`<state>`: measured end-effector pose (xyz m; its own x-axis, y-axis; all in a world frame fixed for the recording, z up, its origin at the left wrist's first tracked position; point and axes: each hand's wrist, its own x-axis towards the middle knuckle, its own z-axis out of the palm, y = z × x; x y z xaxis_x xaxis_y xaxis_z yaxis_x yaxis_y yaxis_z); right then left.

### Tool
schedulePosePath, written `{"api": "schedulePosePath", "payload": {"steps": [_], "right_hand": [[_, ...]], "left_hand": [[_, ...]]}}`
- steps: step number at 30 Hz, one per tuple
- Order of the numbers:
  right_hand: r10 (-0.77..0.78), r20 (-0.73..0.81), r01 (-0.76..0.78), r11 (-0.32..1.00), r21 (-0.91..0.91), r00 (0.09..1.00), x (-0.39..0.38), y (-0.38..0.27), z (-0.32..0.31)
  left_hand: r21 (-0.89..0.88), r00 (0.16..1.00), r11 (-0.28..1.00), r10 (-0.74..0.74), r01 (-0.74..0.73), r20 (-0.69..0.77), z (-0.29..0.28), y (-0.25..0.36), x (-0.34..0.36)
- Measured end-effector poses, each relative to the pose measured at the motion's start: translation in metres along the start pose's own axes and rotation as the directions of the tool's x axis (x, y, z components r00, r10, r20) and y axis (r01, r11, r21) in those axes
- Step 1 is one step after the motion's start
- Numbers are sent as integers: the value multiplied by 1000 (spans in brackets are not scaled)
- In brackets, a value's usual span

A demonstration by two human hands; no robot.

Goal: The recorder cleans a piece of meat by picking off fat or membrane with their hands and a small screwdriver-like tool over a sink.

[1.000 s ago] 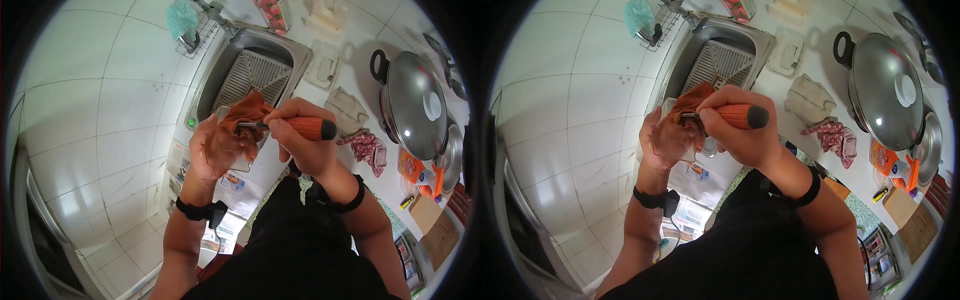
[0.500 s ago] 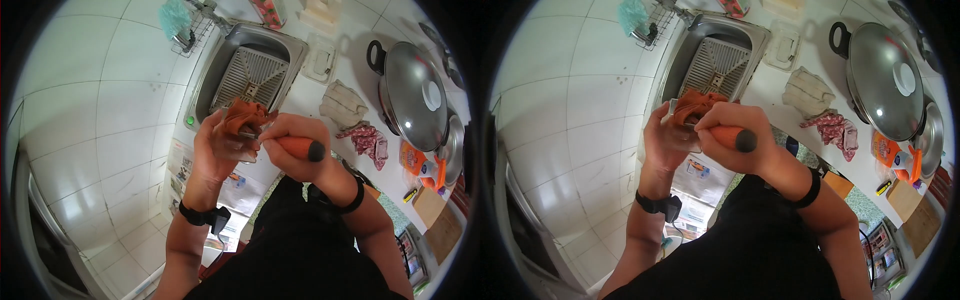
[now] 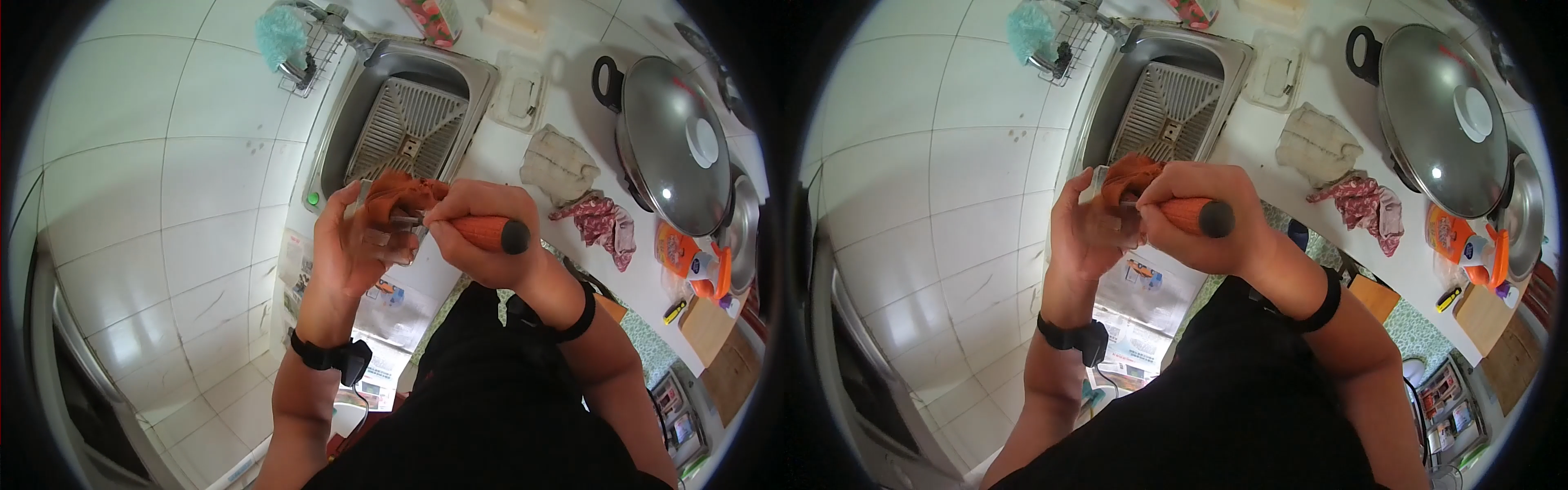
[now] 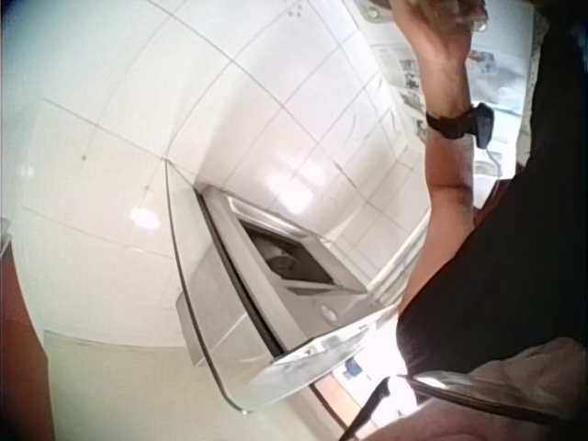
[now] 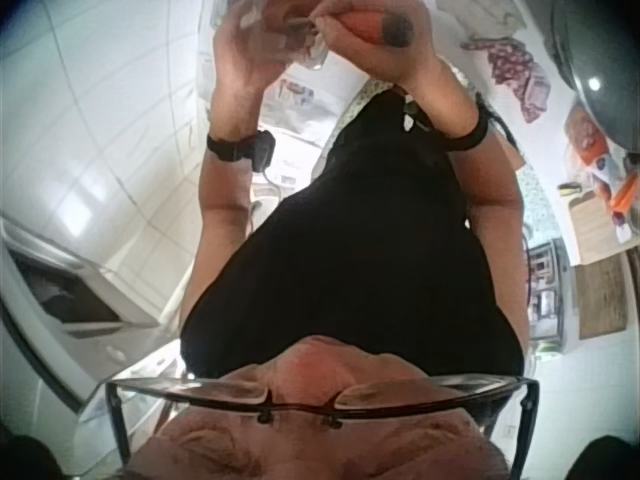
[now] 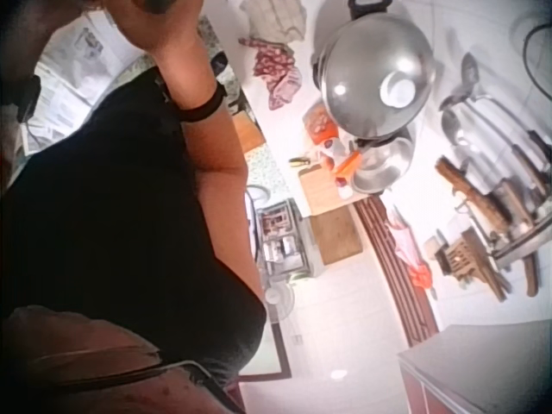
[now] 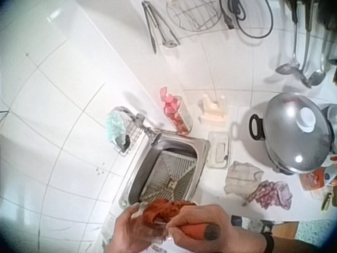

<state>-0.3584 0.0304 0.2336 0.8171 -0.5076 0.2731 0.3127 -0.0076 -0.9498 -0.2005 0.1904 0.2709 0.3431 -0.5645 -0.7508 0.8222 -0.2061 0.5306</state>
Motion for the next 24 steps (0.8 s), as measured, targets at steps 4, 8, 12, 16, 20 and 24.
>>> {"api": "schedulePosePath", "payload": {"steps": [4, 8, 12, 16, 20, 24], "right_hand": [[-27, -68, 26, 1000, -16, 997, -6, 1, -5], [-133, -122, 124, 989, -75, 984, -7, 7, -6], [255, -115, -224, 948, 225, 960, -12, 0, -12], [339, -62, -289, 874, 391, 939, -19, 7, -3], [275, -109, -229, 921, 316, 955, -25, 6, 3], [204, -139, -155, 941, 300, 969, -28, 9, 4]], "left_hand": [[-8, 999, 999, -50, 50, -16, 2, 4, -1], [-68, 993, 994, -92, 87, -74, -8, 3, -2], [-87, 998, 995, -38, 42, 49, -19, 3, -4], [-83, 992, 997, 3, 7, 123, -23, 4, -5], [-84, 999, 996, 20, -17, 32, -14, 2, -8], [-180, 998, 984, -4, -6, -55, -16, 2, -5]]}}
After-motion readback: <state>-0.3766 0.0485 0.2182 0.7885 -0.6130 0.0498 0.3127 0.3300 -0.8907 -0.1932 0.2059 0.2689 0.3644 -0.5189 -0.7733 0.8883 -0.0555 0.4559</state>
